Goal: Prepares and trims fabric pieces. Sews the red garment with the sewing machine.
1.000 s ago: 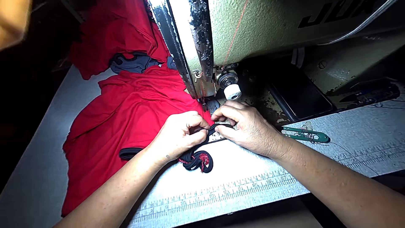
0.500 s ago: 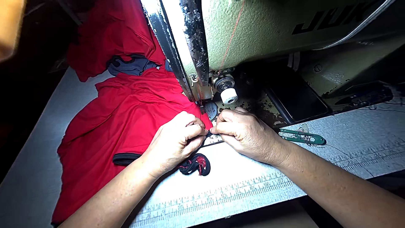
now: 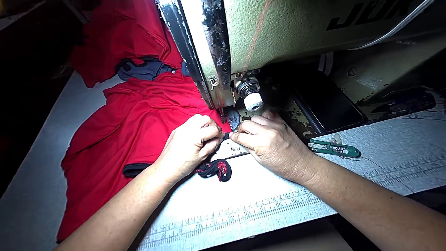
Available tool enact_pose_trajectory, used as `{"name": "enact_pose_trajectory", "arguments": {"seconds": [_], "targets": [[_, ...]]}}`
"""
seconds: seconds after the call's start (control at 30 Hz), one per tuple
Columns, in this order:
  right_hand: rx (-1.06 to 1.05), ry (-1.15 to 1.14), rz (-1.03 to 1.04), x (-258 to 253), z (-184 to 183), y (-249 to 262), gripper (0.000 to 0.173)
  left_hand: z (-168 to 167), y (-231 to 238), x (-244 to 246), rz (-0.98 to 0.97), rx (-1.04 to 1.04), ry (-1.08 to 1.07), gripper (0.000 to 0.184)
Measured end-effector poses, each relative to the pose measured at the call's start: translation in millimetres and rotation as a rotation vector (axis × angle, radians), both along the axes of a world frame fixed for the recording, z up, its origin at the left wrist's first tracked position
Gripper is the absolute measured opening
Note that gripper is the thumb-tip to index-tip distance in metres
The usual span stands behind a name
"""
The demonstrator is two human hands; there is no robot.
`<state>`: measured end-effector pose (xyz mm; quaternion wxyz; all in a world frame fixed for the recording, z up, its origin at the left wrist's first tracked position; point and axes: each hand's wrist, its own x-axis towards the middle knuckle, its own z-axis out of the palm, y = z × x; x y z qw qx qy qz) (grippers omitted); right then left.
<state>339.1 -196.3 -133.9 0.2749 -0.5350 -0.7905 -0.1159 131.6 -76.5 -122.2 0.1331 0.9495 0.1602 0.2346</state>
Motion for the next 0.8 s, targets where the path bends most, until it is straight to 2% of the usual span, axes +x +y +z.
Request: {"name": "enact_pose_trajectory", "arguments": {"seconds": [0.4,0.8], "targets": [[-0.059,-0.08,-0.163,-4.3,5.2,5.2,0.035,0.2,11.6,6.6,0.057,-0.027,-0.028,0.02],[-0.122,-0.06,-0.23,-5.6,6.4,4.8,0.036,2.2,16.5,9.6,0.053,-0.026,-0.01,0.02]]}}
